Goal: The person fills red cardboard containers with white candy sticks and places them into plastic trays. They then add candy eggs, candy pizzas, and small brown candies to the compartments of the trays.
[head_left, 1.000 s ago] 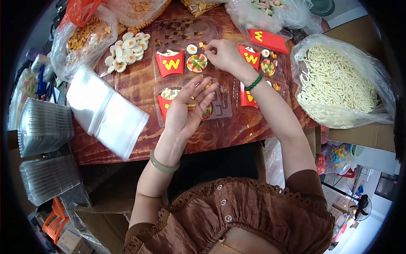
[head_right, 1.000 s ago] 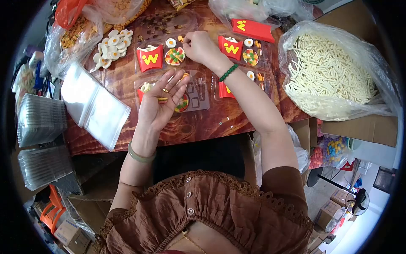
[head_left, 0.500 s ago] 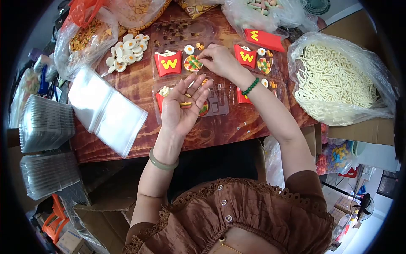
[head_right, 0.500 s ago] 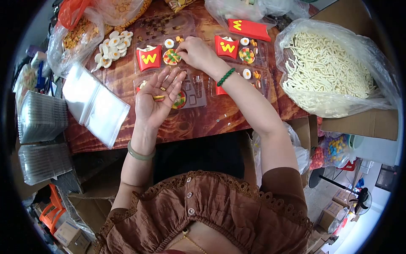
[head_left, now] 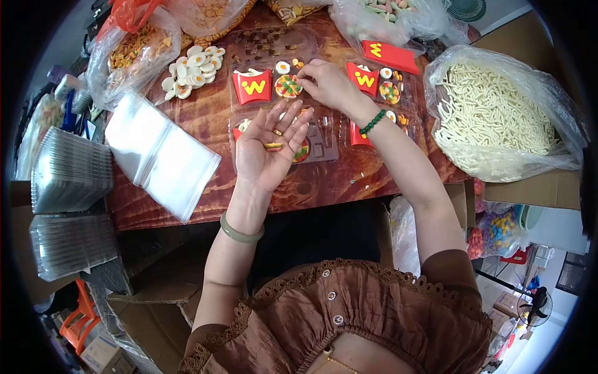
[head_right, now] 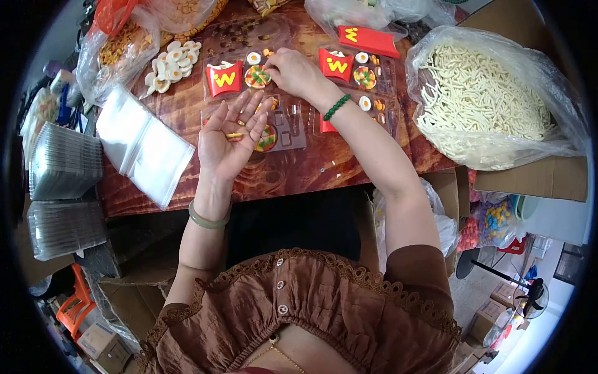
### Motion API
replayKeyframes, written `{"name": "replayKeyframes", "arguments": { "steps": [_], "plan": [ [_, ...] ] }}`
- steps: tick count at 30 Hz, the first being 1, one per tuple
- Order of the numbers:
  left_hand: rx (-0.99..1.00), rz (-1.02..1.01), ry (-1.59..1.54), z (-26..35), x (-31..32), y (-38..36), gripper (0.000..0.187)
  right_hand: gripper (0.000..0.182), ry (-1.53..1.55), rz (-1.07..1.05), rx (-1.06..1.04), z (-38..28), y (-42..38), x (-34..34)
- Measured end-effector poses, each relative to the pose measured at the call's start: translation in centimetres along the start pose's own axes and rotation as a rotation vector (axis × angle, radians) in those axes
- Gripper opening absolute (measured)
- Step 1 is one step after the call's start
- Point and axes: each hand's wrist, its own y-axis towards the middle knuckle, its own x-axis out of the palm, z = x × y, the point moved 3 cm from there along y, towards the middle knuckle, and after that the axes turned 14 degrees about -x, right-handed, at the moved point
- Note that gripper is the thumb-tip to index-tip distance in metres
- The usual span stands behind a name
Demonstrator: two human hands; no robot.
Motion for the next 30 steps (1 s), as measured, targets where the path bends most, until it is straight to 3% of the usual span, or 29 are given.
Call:
{"name": "replayKeyframes", "arguments": {
  "steps": [3,5,6,8,14,17,20,24,26,28,30],
  "plan": [
    [0.008,-0.082,0.018,0.0,0.3,-0.5,0.049,0.015,0.252,0.114,0.049,-3.7,0.1,-3.3],
    [0.017,-0.066,0.006,-0.2,0.2,-0.4,0.053,0.014,0.489,-0.017,-0.095,-7.8,-0.1,-4.9],
    [0.032,-0.073,0.031,-0.3,0.3,-0.3,0.054,0.014,0.638,-0.075,-0.054,-10.0,-0.4,-5.5],
    [0.034,-0.105,0.058,-1.1,1.5,-0.6,0.056,0.014,0.532,-0.118,-0.171,-11.5,-1.2,-5.3],
    [0.101,0.116,0.165,-2.7,1.5,-0.4,0.052,0.016,0.348,-0.088,-0.178,-14.6,-3.8,-5.6],
    [0.116,0.093,0.245,-4.4,0.1,-0.8,0.047,0.018,0.277,-0.06,-0.142,-14.3,-5.6,-5.6],
    [0.06,0.127,0.23,-6.0,-0.2,-2.3,0.047,0.018,0.356,-0.047,-0.029,-15.0,-7.4,-5.4],
    [-0.026,0.167,0.21,-7.1,-0.9,-3.3,0.051,0.019,0.407,-0.105,-0.092,-15.4,-9.0,-5.2],
    [-0.056,0.151,0.212,-7.3,-1.6,-3.3,0.052,0.019,0.469,-0.254,0.044,-15.2,-9.0,-5.5],
    [-0.008,0.096,0.222,-7.1,-2.1,-3.3,0.046,0.017,0.521,-0.15,-0.02,-13.9,-8.4,-5.8],
    [0.086,0.184,0.401,-6.8,-2.2,-3.8,0.041,0.014,0.476,-0.089,0.125,-11.7,-7.5,-5.8]
  ]
}}
